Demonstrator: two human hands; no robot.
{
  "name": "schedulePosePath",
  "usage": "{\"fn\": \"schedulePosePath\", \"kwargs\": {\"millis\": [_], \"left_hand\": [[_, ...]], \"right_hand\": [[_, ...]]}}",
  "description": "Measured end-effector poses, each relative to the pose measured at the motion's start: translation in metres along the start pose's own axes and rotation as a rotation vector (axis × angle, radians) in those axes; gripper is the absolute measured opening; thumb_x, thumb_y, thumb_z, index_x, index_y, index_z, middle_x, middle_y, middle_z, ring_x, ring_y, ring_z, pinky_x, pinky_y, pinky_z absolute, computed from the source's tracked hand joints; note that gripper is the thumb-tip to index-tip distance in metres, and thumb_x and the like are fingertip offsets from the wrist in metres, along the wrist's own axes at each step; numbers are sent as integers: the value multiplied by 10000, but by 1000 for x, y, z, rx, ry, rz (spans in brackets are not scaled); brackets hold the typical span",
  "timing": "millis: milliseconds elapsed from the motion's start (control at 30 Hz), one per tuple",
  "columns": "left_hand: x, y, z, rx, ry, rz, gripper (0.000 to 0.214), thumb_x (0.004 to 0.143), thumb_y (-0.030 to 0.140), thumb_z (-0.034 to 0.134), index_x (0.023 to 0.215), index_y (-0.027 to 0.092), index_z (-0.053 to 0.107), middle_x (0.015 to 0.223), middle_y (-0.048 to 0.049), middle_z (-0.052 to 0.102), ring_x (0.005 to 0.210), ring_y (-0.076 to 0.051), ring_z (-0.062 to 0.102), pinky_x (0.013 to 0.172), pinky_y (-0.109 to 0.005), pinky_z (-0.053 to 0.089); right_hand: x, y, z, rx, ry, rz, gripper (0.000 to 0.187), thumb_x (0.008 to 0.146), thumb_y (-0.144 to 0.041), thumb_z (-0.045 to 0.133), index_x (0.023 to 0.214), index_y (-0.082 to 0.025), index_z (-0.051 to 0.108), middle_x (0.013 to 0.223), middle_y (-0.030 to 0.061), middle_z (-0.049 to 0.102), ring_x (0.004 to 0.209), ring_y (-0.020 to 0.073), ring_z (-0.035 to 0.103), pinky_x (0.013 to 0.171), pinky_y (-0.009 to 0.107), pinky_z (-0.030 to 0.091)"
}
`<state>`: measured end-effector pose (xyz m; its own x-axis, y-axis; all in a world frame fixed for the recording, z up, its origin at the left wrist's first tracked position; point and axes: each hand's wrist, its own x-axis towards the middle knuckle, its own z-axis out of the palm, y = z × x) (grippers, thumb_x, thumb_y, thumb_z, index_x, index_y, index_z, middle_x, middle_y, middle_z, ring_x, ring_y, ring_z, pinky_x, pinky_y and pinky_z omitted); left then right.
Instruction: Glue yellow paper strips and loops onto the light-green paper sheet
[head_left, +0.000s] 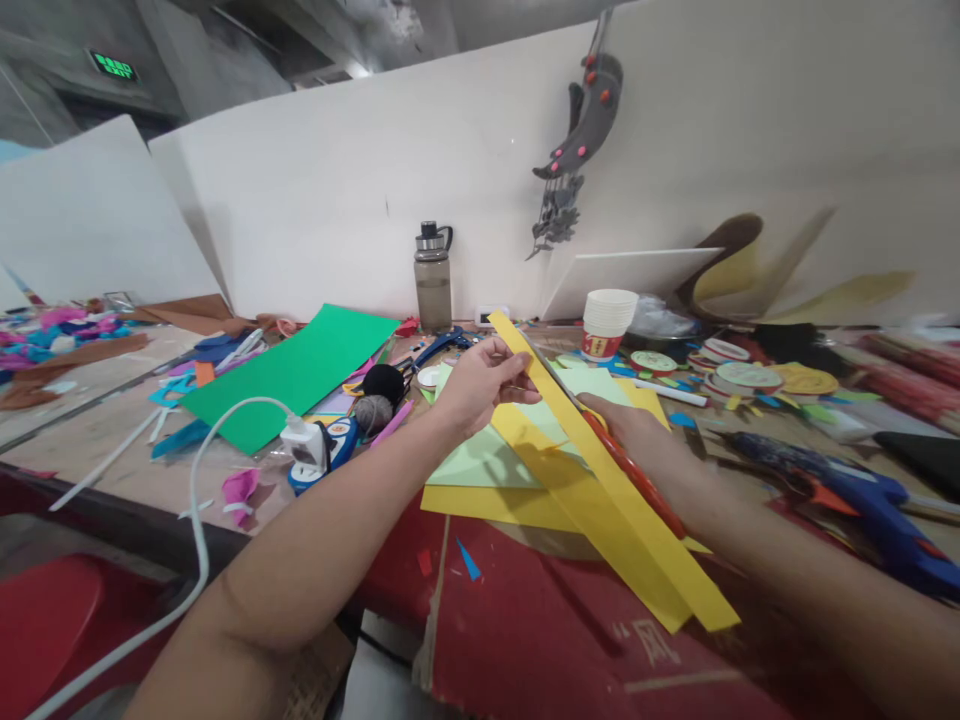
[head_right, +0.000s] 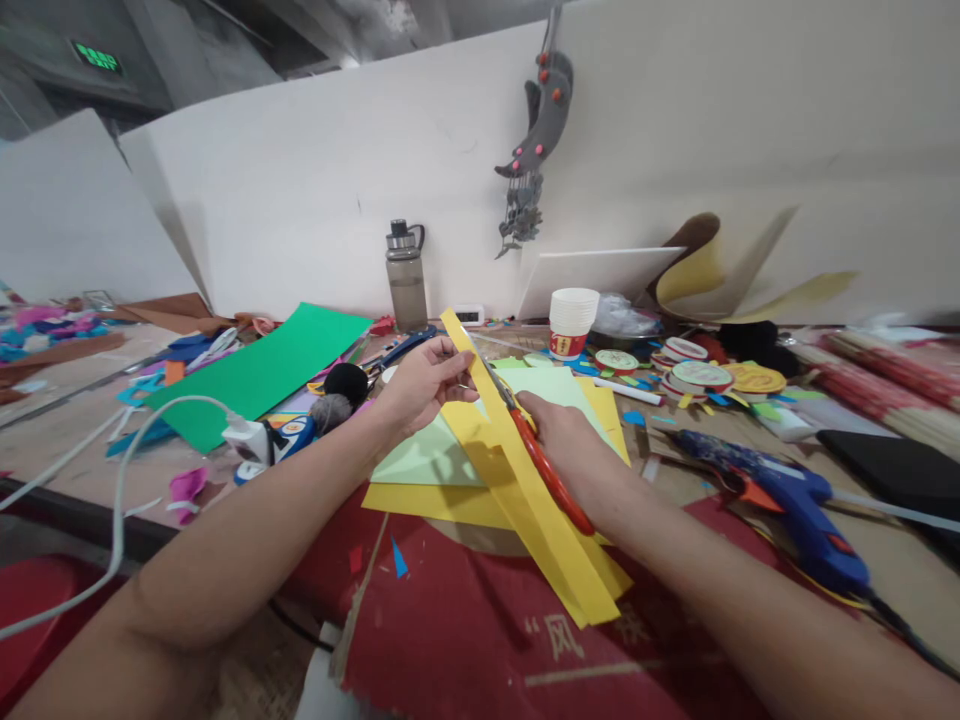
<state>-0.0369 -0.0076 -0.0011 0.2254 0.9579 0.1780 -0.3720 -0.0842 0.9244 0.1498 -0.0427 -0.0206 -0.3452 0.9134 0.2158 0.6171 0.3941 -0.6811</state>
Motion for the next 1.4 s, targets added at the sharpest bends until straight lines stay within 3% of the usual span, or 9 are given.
{"fn": "schedulePosePath", "kwargs": {"millis": [100,367,500,633,800,967,1200,1400], "left_hand": [[0,-1,-1,-4,-10,3,266,723,239,729,760,133,488,651,16,586,529,-79,588,520,-218,547],[-1,1,-1,0,-4,-42,268,708,243,745,777,140,507,646,13,601,537,-86,599,548,-226,545],[1,5,-4,-21,68,-38,271,698,226,750,831,136,532,708,8,611,558,-81,595,548,-230,546],[5,5,-8,-45,133,5,220,745,213,707,732,127,505,675,17,567,552,-61,562,541,-211,542],[3,-2,-4,-39,93,-12,241,730,203,718,724,133,487,651,29,554,542,-69,565,528,-220,547],[0,-4,1,-55,56,-8,254,712,213,737,740,137,496,643,35,557,542,-71,570,531,-220,549],[0,-1,1,-66,62,-21,233,718,186,726,742,134,500,652,20,583,527,-77,580,504,-217,546],[2,0,-4,-62,78,-28,266,738,280,718,798,144,496,669,9,592,541,-90,598,502,-218,547]], "right_hand": [[1,-2,-1,-2,-43,33,209,759,-318,475,875,-225,622,844,62,722,779,256,666,610,293,463],[4,3,2,59,9,65,171,737,-313,479,766,-234,628,776,51,726,752,258,660,592,295,455],[4,-3,1,-79,-11,67,154,714,-289,491,766,-233,624,775,60,725,782,270,658,613,293,442],[4,-8,0,-141,-42,69,115,698,-295,513,734,-233,603,749,66,716,763,270,656,589,284,427],[0,-4,0,-18,-80,-7,212,709,-343,567,875,-221,615,816,53,718,788,256,651,606,279,450],[0,-2,0,73,-46,54,194,751,-292,491,863,-226,635,800,45,719,752,235,654,602,284,461],[2,-14,-5,-31,-43,96,150,708,-258,458,703,-218,603,748,56,715,725,236,648,590,277,450],[5,-14,-6,-121,-18,18,190,692,-246,471,733,-211,653,732,64,723,703,237,654,581,266,448]]}}
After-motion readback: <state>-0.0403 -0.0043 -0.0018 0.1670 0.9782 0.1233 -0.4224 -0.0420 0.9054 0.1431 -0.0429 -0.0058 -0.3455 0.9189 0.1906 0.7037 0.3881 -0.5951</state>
